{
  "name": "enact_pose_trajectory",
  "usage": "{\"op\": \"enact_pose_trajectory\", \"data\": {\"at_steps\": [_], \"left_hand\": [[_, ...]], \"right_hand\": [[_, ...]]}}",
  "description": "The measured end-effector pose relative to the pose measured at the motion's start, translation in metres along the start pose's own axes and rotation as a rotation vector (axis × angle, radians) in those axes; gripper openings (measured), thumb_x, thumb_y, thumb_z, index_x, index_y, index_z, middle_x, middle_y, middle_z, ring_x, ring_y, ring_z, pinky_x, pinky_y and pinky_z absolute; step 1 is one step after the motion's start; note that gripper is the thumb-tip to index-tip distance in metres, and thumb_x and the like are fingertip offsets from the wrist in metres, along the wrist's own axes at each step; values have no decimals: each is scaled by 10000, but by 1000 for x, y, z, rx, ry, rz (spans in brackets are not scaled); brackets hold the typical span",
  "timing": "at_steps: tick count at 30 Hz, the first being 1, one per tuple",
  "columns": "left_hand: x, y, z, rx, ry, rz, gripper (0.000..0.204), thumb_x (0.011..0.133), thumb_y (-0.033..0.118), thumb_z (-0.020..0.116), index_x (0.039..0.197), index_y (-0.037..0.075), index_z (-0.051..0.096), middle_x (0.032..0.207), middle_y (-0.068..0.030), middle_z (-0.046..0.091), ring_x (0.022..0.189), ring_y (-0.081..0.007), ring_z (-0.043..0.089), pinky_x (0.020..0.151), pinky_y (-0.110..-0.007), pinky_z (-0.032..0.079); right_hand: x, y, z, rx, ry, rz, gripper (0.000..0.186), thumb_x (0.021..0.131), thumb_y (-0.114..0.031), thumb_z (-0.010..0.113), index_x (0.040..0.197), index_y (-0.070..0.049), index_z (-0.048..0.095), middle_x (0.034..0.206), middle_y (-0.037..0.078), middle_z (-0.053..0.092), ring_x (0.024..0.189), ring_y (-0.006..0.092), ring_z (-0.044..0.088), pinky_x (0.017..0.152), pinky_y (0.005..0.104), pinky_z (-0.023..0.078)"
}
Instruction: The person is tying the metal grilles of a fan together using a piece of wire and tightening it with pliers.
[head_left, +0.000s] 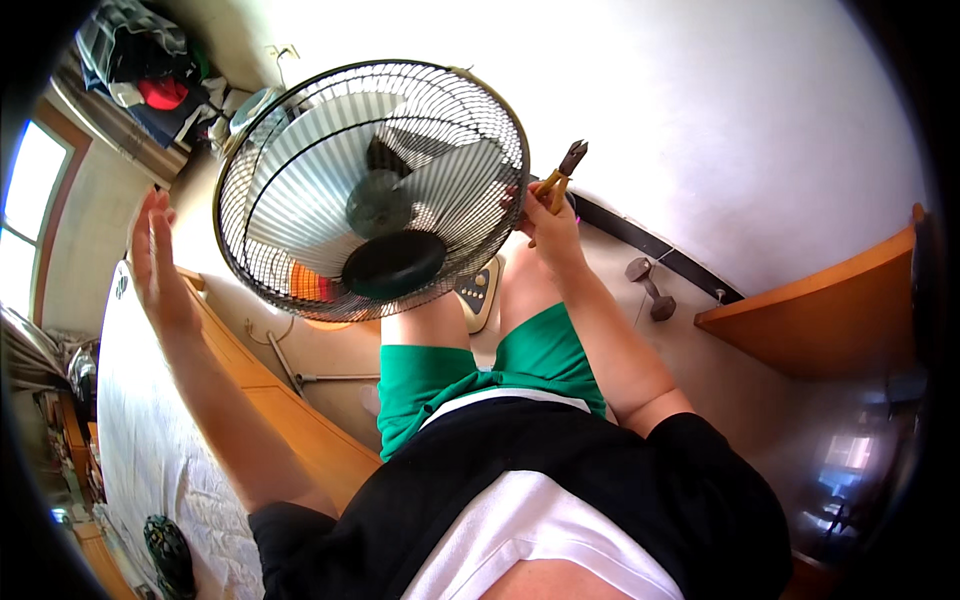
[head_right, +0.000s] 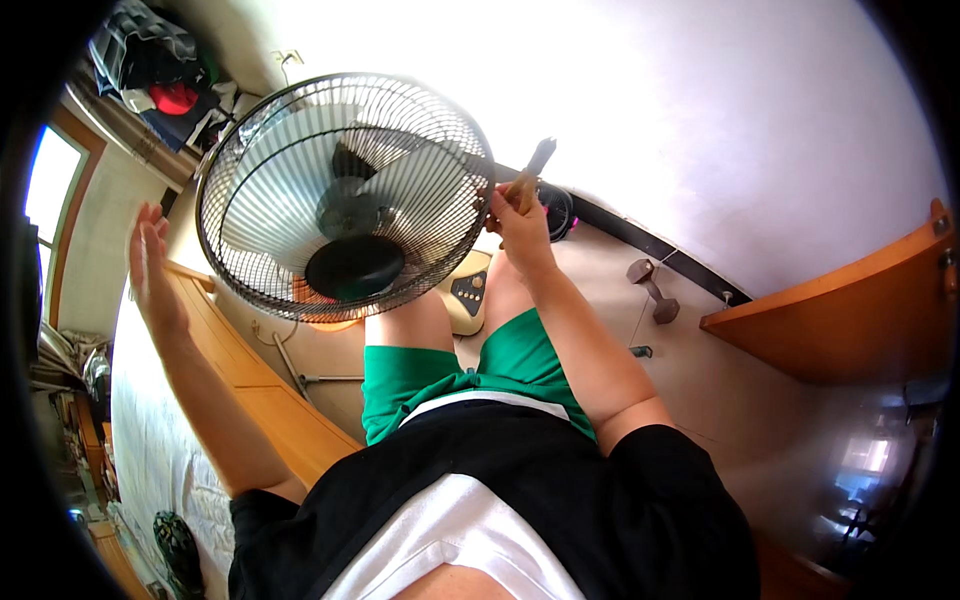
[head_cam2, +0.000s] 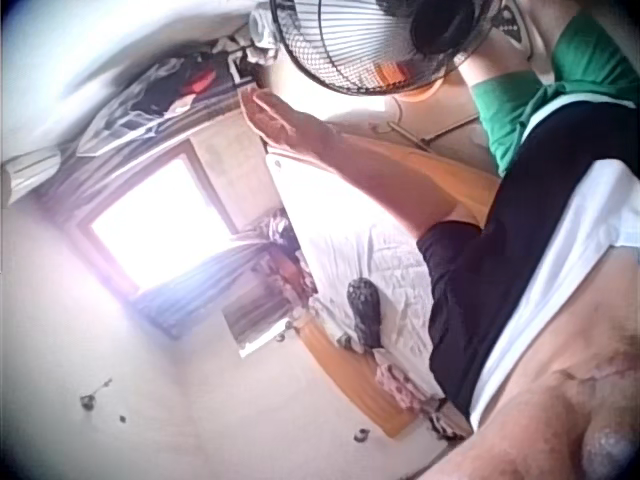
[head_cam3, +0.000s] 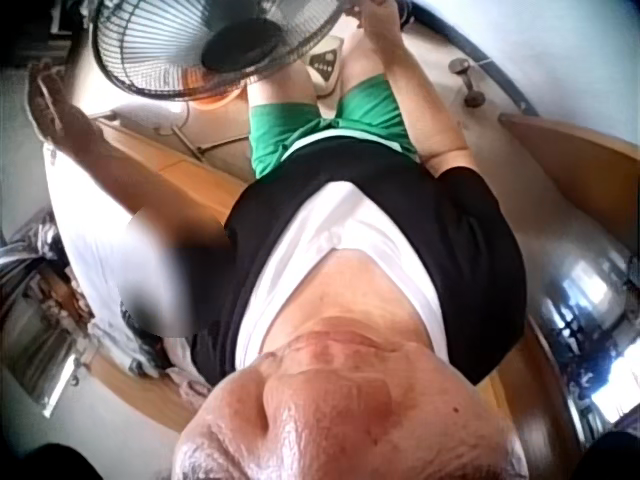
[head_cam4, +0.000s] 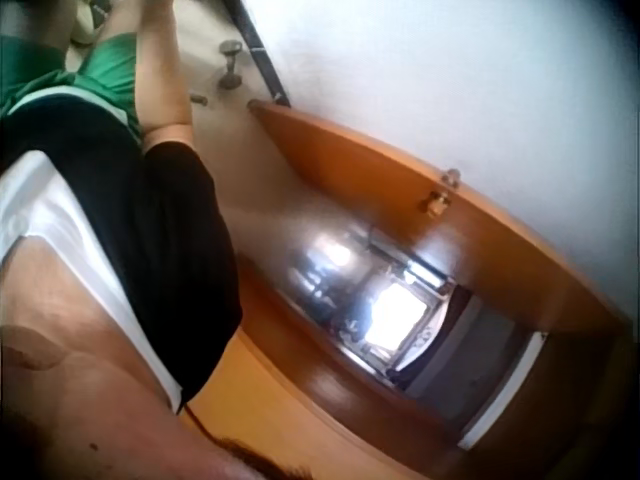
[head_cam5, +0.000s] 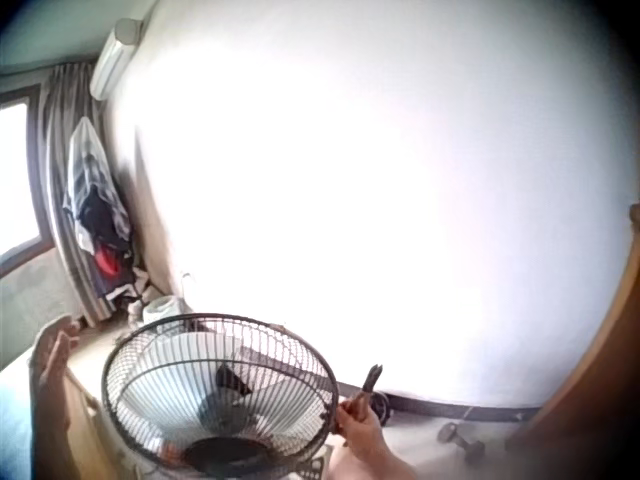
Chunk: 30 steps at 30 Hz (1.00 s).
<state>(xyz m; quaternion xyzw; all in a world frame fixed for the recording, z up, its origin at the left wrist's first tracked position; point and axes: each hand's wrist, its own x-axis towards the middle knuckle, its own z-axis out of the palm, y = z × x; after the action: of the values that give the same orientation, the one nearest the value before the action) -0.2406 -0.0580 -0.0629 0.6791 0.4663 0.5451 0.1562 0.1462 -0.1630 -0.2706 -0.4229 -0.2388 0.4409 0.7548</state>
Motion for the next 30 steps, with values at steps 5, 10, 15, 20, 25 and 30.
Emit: {"op": "enact_pose_trajectory", "data": {"at_steps": [5, 10, 15, 20, 25, 30], "left_hand": [[-93, -91, 12, -290, -173, -266, 966, 873, 709, 537, 1539, 72, 251, 1565, -191, 309, 1439, -336, 309, 1183, -476, 227], [-162, -134, 50, -721, -335, -499, 892, 880, 677, 546, 1514, 103, 293, 1497, -63, 422, 1339, -247, 448, 1105, -461, 340], [-179, -131, 70, -961, -377, -664, 869, 902, 717, 442, 1503, 102, 317, 1483, -65, 448, 1325, -250, 458, 1098, -448, 357], [-180, -126, 77, -999, -318, -646, 867, 901, 719, 439, 1485, 86, 336, 1471, -86, 454, 1306, -250, 477, 1109, -462, 366], [-184, -124, 76, -1064, -240, -616, 752, 937, 579, 552, 1465, 81, 355, 1430, -110, 485, 1286, -257, 503, 1101, -452, 394], [-180, -96, 77, -977, -235, -484, 711, 857, 104, 758, 1445, 49, 362, 1315, -90, 565, 1213, -230, 551, 1022, -390, 472]], "right_hand": [[5, 5, -8, -24, 7, 12, 144, 1003, -150, 570, 1096, -41, 553, 975, 47, 616, 881, 153, 618, 761, 305, 512], [6, 8, -10, -20, -25, 2, 175, 1008, -165, 563, 1117, -28, 564, 983, 45, 624, 878, 150, 620, 745, 304, 496], [-3, -1, 3, 7, -4, 17, 223, 1015, -197, 557, 1145, -17, 581, 1027, 51, 636, 900, 144, 622, 781, 296, 510], [3, 1, -1, -7, 0, 7, 210, 1020, -205, 547, 1139, -33, 569, 1054, 59, 641, 939, 159, 628, 850, 319, 516], [2, 0, 1, 8, 6, 41, 205, 1023, -209, 540, 1150, -47, 544, 1079, 65, 636, 953, 169, 632, 854, 328, 517], [1, 0, 2, -4, 3, 42, 222, 1033, -223, 521, 1178, -55, 519, 1074, 69, 632, 959, 170, 633, 831, 323, 524]]}}
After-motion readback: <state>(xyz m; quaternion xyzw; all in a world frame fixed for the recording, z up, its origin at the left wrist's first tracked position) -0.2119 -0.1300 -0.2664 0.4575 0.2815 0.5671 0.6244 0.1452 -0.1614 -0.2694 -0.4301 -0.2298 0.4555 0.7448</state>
